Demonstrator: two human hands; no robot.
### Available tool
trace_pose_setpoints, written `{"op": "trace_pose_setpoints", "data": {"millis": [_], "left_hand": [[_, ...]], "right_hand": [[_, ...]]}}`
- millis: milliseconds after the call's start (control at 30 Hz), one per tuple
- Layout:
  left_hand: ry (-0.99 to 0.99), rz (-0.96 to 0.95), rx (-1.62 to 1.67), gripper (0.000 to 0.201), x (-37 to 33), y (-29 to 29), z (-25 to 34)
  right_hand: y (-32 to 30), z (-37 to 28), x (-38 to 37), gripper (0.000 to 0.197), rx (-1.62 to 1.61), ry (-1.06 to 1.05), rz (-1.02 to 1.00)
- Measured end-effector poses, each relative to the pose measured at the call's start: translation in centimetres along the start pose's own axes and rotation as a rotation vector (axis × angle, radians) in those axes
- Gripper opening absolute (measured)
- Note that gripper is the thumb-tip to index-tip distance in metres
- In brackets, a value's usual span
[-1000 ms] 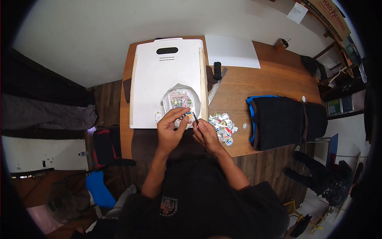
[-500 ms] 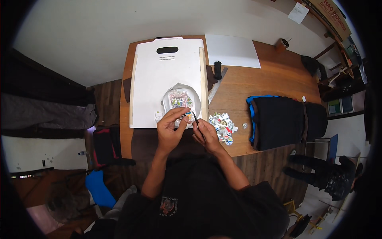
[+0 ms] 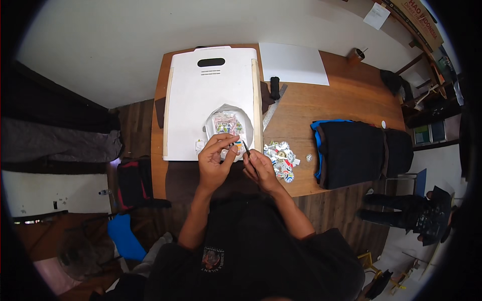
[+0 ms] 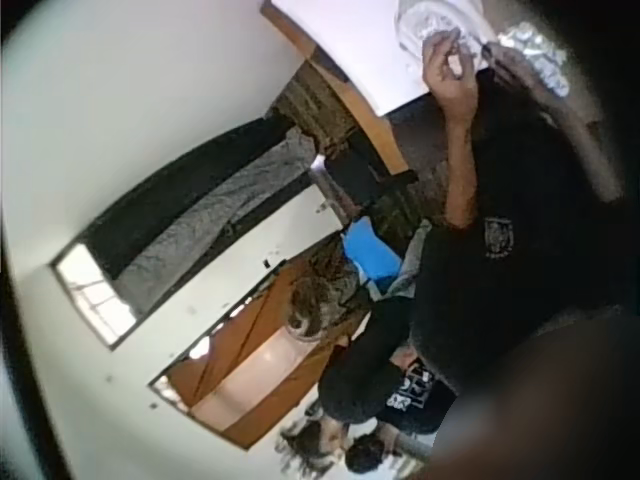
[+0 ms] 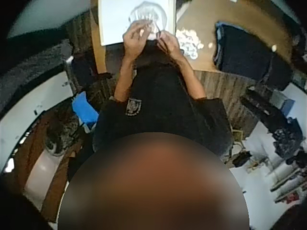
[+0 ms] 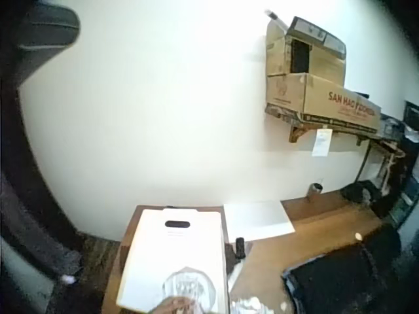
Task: Trimming the edges of printed stickers using a small hand tool.
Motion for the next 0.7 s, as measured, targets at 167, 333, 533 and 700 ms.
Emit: {"op": "trace_pose_setpoints", "data": {"millis": [167,333,533,700], "left_hand": [[-0.033,0.108,0.080,0.022,0.1,-0.2,-0.4],[-0.022,0.087,0.098,0.021,0.0,-0.3,-0.2],[-0.001,0.129,-0.001,0.023,-0.2,0.0,0.1],[0.002,0.055,0.081,0.024,-0.1,0.4,0.1]], "right_hand": [[0.0,-0.1,0.0,0.031,-0.007,-0.013,-0.002],[0.3,-0.6,0.1,0.032,-0.049,-0.049,-0.041],[0.7,-1.1,0.1,0.032,-0.051,-0.073,-0.057],[0.4,-0.7,0.1,0.031,-0.009,-0.013,-0.008]]}}
Point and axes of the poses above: each hand's wrist, its own x-axis away from the middle knuckle, its own y-axis out of the palm, z = x × y, the point moved 2 cm from there along -x, towards the middle knuckle, and after that the axes turned 3 degrees about z, right-handed, at the moved point
